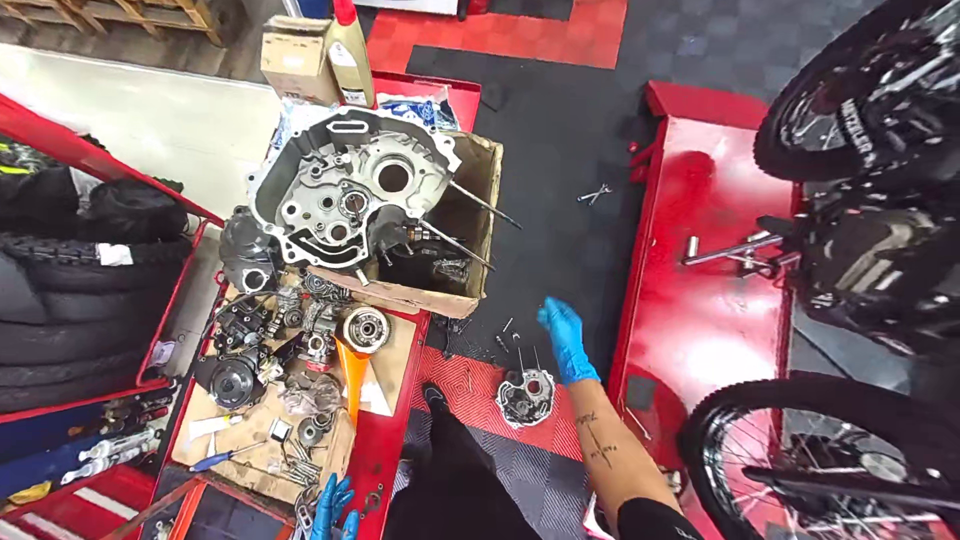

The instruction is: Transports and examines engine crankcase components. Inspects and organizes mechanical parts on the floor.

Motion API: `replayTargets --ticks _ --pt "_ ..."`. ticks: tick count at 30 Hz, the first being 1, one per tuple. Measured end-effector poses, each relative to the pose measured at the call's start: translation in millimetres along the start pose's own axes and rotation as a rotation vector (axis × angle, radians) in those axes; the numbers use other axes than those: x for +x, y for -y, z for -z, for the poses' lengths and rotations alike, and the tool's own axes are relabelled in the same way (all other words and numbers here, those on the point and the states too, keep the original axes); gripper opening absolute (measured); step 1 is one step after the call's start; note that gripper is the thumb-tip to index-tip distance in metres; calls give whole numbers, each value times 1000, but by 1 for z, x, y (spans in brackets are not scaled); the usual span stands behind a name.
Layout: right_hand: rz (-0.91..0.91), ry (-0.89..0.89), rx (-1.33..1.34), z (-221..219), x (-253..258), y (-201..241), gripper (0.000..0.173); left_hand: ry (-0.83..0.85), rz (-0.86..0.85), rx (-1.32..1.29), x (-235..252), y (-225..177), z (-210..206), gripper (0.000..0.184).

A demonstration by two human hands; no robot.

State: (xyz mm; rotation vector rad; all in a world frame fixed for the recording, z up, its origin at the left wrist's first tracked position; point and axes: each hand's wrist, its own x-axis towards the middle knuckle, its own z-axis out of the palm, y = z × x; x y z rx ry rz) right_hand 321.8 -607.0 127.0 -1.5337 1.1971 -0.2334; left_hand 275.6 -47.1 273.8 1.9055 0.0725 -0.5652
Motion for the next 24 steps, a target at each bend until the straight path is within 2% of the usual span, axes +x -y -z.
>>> replayTargets --ticks 2,4,6,8,13,16,21,24 --pt "-286 94 -196 20 -24 -93 58 46 -1 24 4 -1 -2 70" --pt "-524 211 -423 56 -75 -174 63 112 9 44 2 -7 -5 68" --pt "-652 304 -589 89 -126 -231 65 184 7 13 7 -10 -13 66" --pt "-706 349 -645 113 -170 -268 64 250 6 -47 12 -11 -26 66" --pt "-792 275 -530 167 -257 -316 60 481 -22 -125 8 7 -79 70" --pt "-748 205 -443 200 -306 -333 54 591 6 -198 1 34 -122 54" --pt "-763 99 -281 251 -395 -347 50 659 271 -271 -25 105 -186 44" --pt "-798 44 -236 270 -417 -360 48 643 372 -241 -35 124 -201 42"
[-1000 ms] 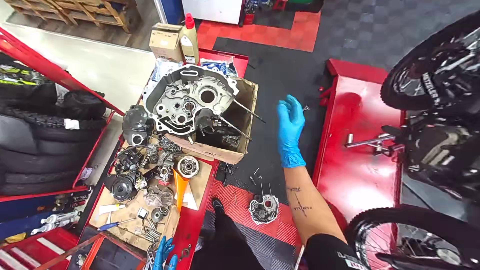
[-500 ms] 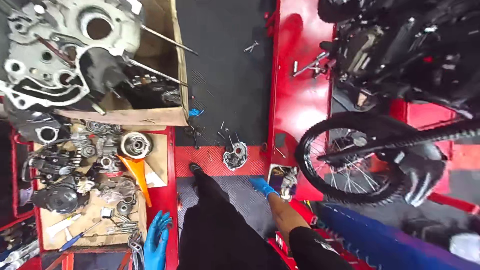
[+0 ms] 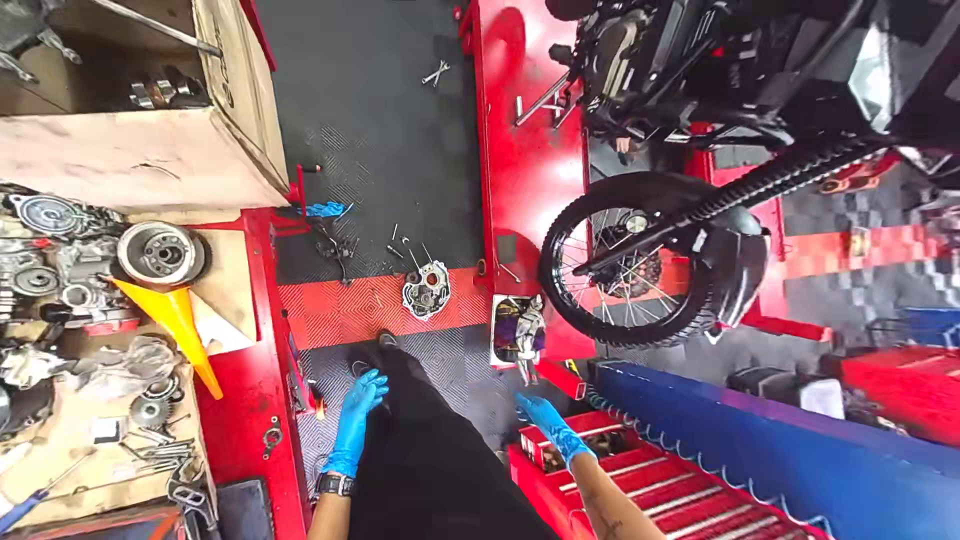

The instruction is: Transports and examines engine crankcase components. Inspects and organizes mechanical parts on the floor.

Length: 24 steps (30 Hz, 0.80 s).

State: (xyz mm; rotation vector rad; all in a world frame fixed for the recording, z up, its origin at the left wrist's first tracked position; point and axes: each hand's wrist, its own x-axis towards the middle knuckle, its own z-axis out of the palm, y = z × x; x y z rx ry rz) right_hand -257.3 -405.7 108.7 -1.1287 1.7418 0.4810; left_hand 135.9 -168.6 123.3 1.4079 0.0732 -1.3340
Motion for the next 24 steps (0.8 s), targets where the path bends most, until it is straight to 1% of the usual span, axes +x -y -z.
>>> replayTargets --ticks 2,4,6,10,12,14,17,21,24 --pt "-15 -15 20 6 11 -4 48 -28 34 -8 7 7 -3 42" --pt "7 -6 3 11 32 1 48 -81 81 -36 19 18 -5 41" --pt "66 16 -32 14 63 19 50 -136 145 -67 41 31 -10 42" --pt "172 48 -87 -2 156 74 52 -241 259 -76 107 73 -29 43" --pt "188 55 -100 -18 209 98 55 -274 300 -41 150 105 -38 46" --pt "221 47 -119 -33 279 133 58 -308 308 -7 219 134 -47 52" --pt "198 66 -86 -57 383 155 63 -330 381 23 314 186 -57 63" --pt "164 59 50 -83 528 167 70 -342 442 115 441 265 -57 70" --pt "175 44 67 -98 609 167 74 -318 501 141 519 316 -56 74"
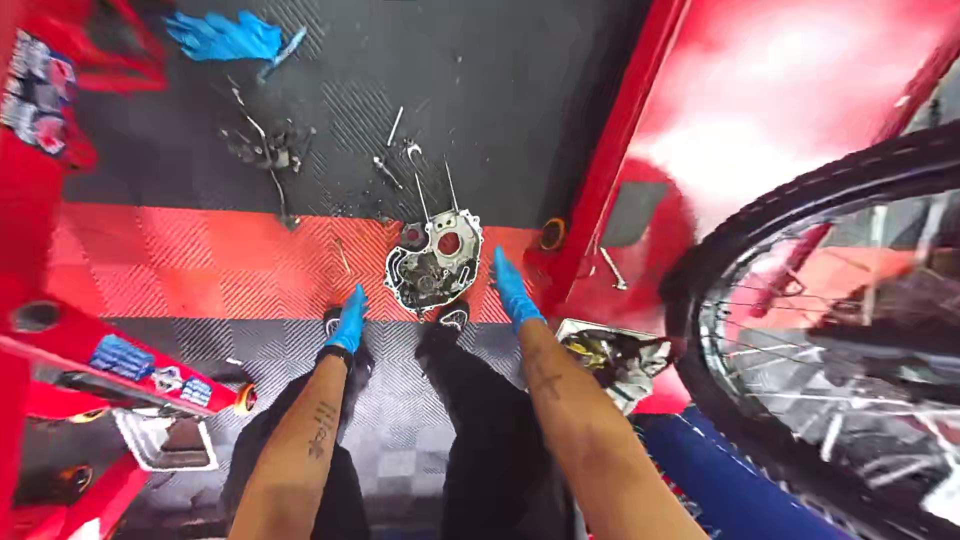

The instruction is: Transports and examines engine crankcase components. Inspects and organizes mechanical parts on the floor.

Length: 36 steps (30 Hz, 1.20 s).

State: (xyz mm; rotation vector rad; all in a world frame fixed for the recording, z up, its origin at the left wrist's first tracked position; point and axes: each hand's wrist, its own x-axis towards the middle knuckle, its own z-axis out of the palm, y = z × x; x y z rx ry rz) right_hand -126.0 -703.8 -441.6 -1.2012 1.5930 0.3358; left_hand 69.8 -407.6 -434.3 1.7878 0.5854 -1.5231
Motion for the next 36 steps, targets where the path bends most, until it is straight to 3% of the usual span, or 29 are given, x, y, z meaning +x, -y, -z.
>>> replayTargets --ticks 5,9,16,20,23,26,29,32,36 --pt "63 82 34 -30 85 -13 80 49 -31 -84 95 5 -50 77" --pt "58 154 108 -43 116 -24 82 68 -37 -261 126 17 -74 77" --pt "96 324 142 -34 139 -19 62 -9 -70 -568 131 18 -91 66" --pt "174 186 34 -40 139 -9 61 -44 -63 -620 131 38 -97 72" --pt "253 192 -124 -27 121 20 63 -52 -61 -718 128 50 -108 78" --pt "288 281 -296 -19 144 38 73 -17 -41 -767 124 54 -108 83" --pt "306 305 -411 -33 155 68 67 16 50 -826 119 69 -112 90" --pt "285 289 -536 -50 164 99 65 -4 48 -928 114 83 -127 85" --pt "261 307 -504 -58 183 107 62 -140 -10 -935 101 67 -141 76"
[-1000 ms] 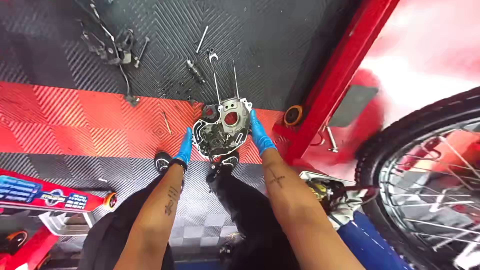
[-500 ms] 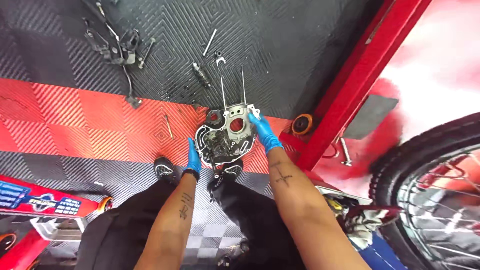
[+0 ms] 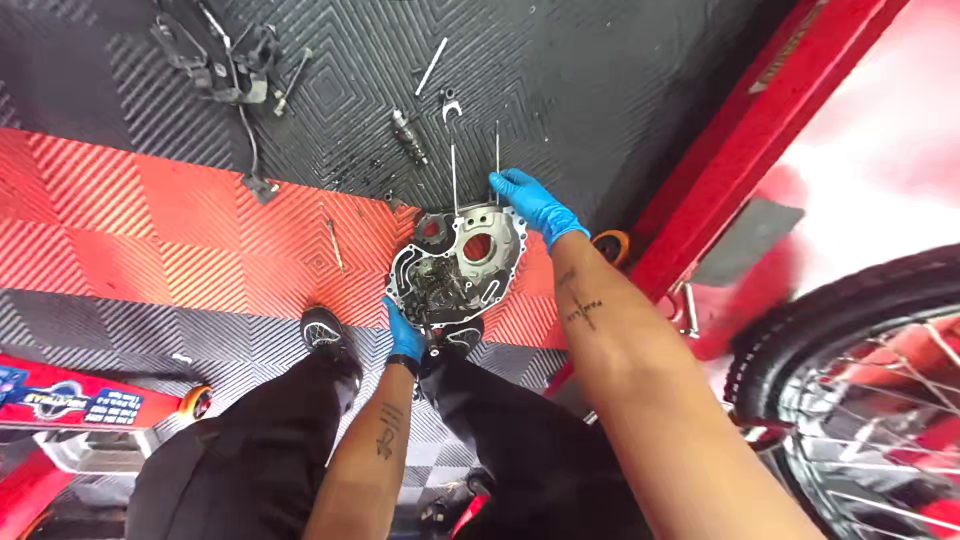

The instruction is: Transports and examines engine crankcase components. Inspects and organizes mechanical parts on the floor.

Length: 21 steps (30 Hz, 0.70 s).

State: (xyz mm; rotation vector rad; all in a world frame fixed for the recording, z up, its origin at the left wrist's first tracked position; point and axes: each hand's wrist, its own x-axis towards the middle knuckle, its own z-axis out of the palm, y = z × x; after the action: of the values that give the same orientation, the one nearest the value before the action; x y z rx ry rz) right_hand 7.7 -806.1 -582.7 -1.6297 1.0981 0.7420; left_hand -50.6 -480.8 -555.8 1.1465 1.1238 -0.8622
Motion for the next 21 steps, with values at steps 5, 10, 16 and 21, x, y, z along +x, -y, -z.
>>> replayTargets --ticks 5,10,16,21 --pt "-63 104 -84 -9 9 20 60 -50 34 -2 0 1 -1 75" --pt "-4 52 -83 -10 -1 16 45 -64 -7 54 5 9 2 71" --pt "45 -21 -82 -2 -71 -17 48 -147 -25 165 -49 -9 11 65" --pt "-17 0 -24 27 -190 13 39 -82 -15 295 -155 -54 28 70"
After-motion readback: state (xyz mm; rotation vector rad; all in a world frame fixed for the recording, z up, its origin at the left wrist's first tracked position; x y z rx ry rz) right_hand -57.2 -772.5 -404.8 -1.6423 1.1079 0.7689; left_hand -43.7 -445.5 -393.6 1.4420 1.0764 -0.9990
